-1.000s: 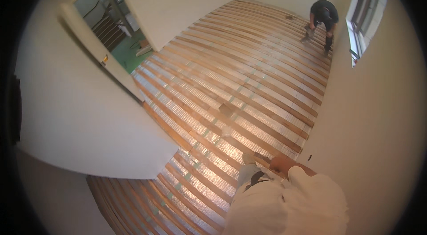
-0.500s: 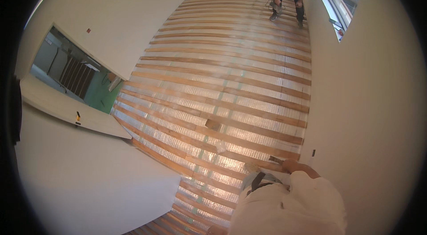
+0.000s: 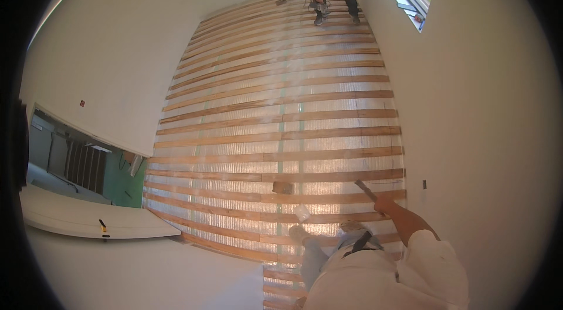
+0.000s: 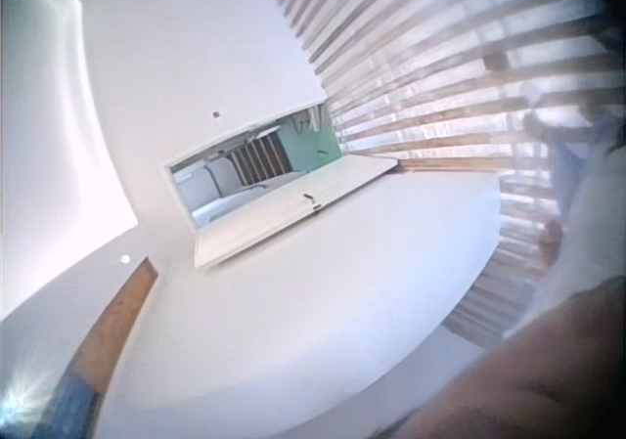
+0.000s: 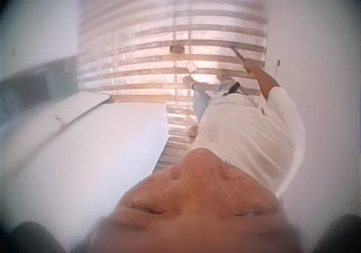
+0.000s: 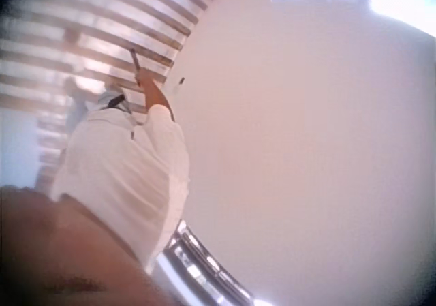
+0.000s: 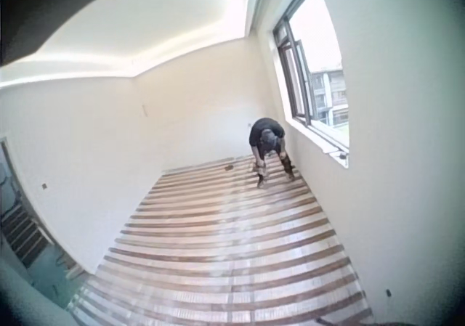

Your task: Nail wooden slats or joists onto a reflective insulation layer on the floor.

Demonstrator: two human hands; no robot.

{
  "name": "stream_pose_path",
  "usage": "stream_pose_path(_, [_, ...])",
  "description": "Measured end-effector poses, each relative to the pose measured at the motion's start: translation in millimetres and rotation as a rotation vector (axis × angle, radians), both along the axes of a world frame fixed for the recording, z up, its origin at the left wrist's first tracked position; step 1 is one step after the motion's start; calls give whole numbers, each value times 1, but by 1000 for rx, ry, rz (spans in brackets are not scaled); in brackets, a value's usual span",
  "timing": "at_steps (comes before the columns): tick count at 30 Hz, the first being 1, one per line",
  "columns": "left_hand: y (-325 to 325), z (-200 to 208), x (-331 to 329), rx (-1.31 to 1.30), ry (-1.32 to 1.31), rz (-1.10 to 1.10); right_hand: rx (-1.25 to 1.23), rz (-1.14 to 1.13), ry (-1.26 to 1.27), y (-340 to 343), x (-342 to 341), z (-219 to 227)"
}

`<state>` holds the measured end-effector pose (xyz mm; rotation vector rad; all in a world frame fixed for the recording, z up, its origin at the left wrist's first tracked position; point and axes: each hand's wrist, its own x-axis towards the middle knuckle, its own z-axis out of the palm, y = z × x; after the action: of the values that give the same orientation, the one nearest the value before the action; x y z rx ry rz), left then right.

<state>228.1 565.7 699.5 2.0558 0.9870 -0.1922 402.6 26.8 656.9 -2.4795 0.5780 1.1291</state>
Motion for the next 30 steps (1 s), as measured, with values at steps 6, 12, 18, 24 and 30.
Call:
stream_pose_path(6, [63, 13, 22, -73, -32, -31, 122, -443, 168, 63, -33, -4])
stream_pose_path(12, [183, -62, 120, 19, -145, -81, 248, -618, 262, 125, -79, 28])
stream_pose_path(18, [200, -13, 218, 211, 225, -201, 231, -635, 356, 183, -101, 34])
stream_pose_path(24, [178, -12, 270, 275, 331, -214, 210, -600, 402, 200, -71, 21])
stream_pose_path(30, [103, 53, 344, 149, 487, -297, 428, -583, 334, 161, 5, -18])
